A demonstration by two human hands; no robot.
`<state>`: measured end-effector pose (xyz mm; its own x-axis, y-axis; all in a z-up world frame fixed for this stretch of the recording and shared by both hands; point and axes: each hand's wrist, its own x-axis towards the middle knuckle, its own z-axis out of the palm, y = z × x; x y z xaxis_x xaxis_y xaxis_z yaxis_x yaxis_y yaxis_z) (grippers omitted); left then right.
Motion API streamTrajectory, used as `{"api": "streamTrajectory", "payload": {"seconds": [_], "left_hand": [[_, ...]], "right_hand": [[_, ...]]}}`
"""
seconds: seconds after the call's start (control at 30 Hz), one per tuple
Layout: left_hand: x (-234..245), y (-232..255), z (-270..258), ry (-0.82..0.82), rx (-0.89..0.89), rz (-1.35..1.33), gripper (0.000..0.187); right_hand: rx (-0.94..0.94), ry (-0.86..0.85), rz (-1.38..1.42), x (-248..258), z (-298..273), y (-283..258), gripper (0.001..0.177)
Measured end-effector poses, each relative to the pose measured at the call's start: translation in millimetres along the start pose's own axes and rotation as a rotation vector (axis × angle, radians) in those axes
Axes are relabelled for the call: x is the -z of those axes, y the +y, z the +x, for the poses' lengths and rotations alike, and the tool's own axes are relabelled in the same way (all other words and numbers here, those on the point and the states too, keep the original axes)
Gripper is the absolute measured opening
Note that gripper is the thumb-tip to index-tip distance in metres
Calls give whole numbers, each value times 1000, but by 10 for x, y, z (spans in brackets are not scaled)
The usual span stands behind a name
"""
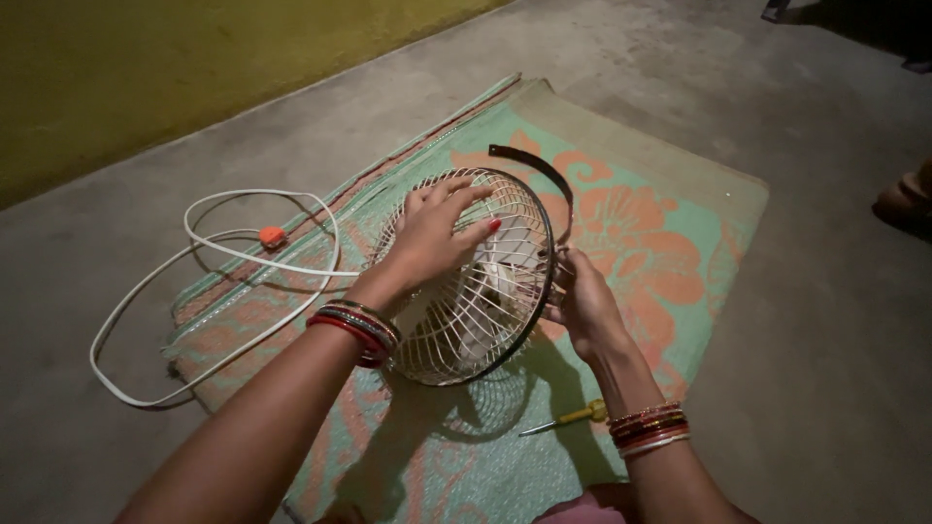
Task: The person disassembles a small electric fan by hand, removing the front grille, a black plastic ring, and several small fasteners. The person then uses a screwdriver to loosen a screw on the fan housing.
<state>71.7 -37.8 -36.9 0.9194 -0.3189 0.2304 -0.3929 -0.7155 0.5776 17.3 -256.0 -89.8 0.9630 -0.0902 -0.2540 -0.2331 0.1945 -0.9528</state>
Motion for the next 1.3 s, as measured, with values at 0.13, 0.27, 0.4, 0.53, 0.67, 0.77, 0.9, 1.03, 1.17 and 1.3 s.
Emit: {"api": "streamTrajectory", "payload": {"seconds": [0.13,0.27,0.4,0.53,0.67,0.77,0.9,1.03,1.17,1.3], "left_hand": [[12,-19,-32,-10,-47,-16,59],[69,-21,-99,-41,-52,7,61],[136,-120,-322,-2,20,-30,70],[137,-399,-638,81,219,-96,77],[53,-767,-958,183,465,-176,79],[-57,-931,-1088,251,600,-264,87],[-173,-876,-1283,189,971,-745,91],[-176,-599,-1392,-10,1147,-1084,81],[-60,-371,-1321,-94,1139,-1240,86],[-7,-305,-1212,-55,1165,-1175,86]], "right_hand": [[-30,38,86,-3,46,46,45],[-57,105,64,-42,50,69,50],[-9,107,108,-64,60,103,52],[-45,68,230,-11,67,74,52],[-14,63,242,-81,18,47,57],[19,44,161,-181,-55,29,67],[59,165,-18,-291,-124,28,75],[232,268,-275,-296,-106,36,84],[356,225,-328,-187,-37,17,77],[360,138,-379,-140,-15,-19,65]]}}
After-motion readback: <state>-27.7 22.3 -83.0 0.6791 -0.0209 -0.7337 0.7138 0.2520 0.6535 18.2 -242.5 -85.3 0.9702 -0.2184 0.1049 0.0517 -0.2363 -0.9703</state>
